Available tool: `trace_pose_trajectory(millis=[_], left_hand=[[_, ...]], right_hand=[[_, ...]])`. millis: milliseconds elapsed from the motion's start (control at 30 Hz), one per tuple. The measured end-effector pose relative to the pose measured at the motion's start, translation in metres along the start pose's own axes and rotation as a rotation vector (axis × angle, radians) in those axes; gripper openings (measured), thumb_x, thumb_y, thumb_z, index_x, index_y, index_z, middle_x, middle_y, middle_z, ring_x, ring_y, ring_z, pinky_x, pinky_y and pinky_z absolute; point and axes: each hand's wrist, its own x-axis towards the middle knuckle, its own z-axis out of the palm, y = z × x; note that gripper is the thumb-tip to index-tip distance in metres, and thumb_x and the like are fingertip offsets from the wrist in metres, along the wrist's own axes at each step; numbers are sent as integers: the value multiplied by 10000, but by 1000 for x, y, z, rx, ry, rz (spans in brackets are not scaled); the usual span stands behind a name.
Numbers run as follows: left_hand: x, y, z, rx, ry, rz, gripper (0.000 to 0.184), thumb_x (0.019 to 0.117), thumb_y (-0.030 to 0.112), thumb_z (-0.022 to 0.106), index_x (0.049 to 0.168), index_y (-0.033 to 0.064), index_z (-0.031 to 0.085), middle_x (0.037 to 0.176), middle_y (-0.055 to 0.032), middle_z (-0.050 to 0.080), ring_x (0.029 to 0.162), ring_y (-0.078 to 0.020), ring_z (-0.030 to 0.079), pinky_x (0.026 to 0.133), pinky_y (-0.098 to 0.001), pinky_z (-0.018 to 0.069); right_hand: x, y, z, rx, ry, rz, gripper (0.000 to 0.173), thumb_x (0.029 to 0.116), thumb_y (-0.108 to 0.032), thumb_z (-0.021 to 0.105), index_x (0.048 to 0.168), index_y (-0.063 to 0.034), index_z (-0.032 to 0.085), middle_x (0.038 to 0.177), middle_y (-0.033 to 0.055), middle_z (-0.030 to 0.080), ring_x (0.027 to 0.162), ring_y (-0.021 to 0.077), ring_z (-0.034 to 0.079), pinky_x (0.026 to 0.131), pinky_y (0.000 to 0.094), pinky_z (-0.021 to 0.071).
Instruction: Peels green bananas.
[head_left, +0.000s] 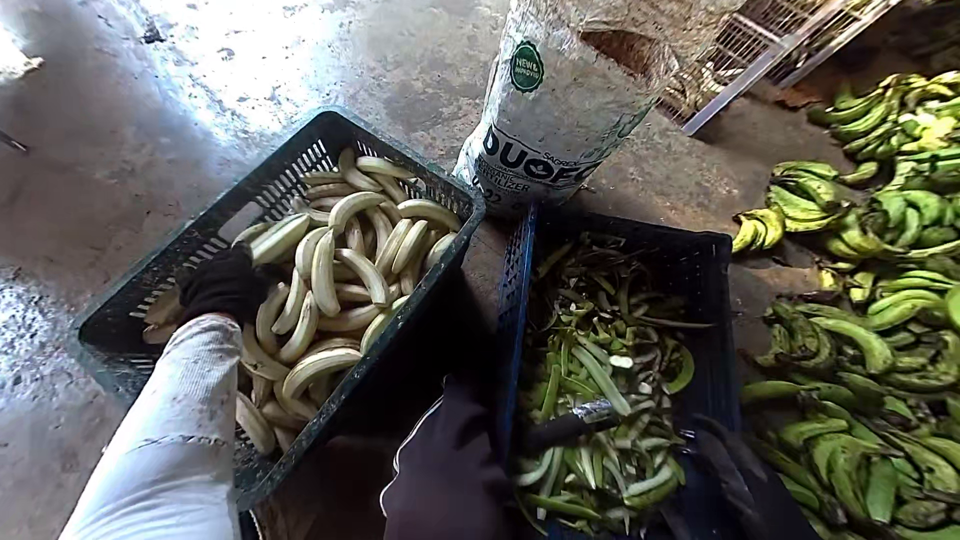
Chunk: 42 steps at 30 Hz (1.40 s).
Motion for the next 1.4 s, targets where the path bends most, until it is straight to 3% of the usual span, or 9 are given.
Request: trace_pose_trajectory(millis=[100, 300, 500, 667, 800, 900, 967, 1067, 1400], left_hand=[[8, -19, 14, -341, 8, 90, 618, 1077, 525, 388, 1305, -20, 569, 1214, -319, 634, 1154, -487, 615, 948, -727, 439], [-101, 18, -3, -1438, -409, 493, 477, 1042, 499, 432, 1358, 162, 549, 1158, -67, 694, 947, -196, 705, 832, -383, 612], [-271, 132, 19, -1512, -991, 851, 500, 1033, 543, 477, 1303, 150, 625, 1091, -73, 709, 955, -165, 696, 825, -357, 612], [-401, 215, 68, -1352, -1462, 978, 581, 1062, 537, 405, 1331, 42, 547, 1054, -161, 691, 933, -250, 704, 872, -417, 612], [-446, 265, 125, -981, -1311, 1213, 792, 1017, 699, 310, 1472, 75, 489, 1264, -142, 677, 1140, -243, 670, 993, -439, 566], [-464, 288, 185, -514, -999, 1069, 497, 1081, 396, 475, 1419, 36, 538, 1221, -130, 669, 1052, -182, 670, 931, -384, 563], [-467, 296, 237, -189, -890, 978, 518, 1065, 477, 474, 1354, 57, 566, 1103, -138, 668, 924, -224, 662, 826, -441, 559], [-483, 311, 280, 189, -740, 882, 677, 1047, 599, 400, 1481, 83, 464, 1307, -212, 644, 1195, -356, 645, 1008, -583, 506], [-486, 339, 294, 366, -798, 873, 459, 1010, 452, 582, 1190, 46, 694, 1109, -150, 709, 1004, -269, 692, 903, -507, 558]], right_hand=[[4, -10, 3, 53, 5, -65, 534, 1050, -381, 449, 1480, -66, 461, 1354, 128, 597, 1117, 123, 637, 938, 316, 550], [0, -89, 17, 302, -123, -291, 463, 1073, -296, 442, 1468, -56, 479, 1299, 87, 639, 1070, 147, 662, 897, 332, 576], [-47, -168, 11, 759, -295, -561, 524, 1052, -311, 446, 1559, -197, 377, 1400, 69, 592, 1196, 217, 627, 972, 428, 558], [-86, -120, -52, 886, -21, -586, 418, 1036, -396, 498, 1443, -306, 526, 1151, -1, 699, 884, 119, 687, 679, 318, 594], [-93, -56, -117, 1046, 236, -519, 361, 1055, -260, 475, 1404, -212, 556, 1032, 28, 689, 799, 123, 670, 672, 296, 593], [-90, -18, -171, 1396, 277, -384, 291, 1050, -186, 385, 1272, -107, 557, 887, 43, 654, 708, 133, 658, 622, 295, 590], [-90, 17, -191, 1577, 260, -375, 279, 1078, -227, 337, 1166, -103, 570, 850, 47, 647, 697, 138, 653, 611, 294, 581], [-90, 47, -201, 1694, 243, -427, 296, 1071, -259, 317, 1101, -113, 573, 854, 47, 635, 724, 140, 645, 636, 295, 573], [-87, 58, -209, 1774, 217, -297, 308, 1062, -241, 353, 1234, -89, 559, 908, 76, 649, 709, 169, 654, 596, 310, 574]])
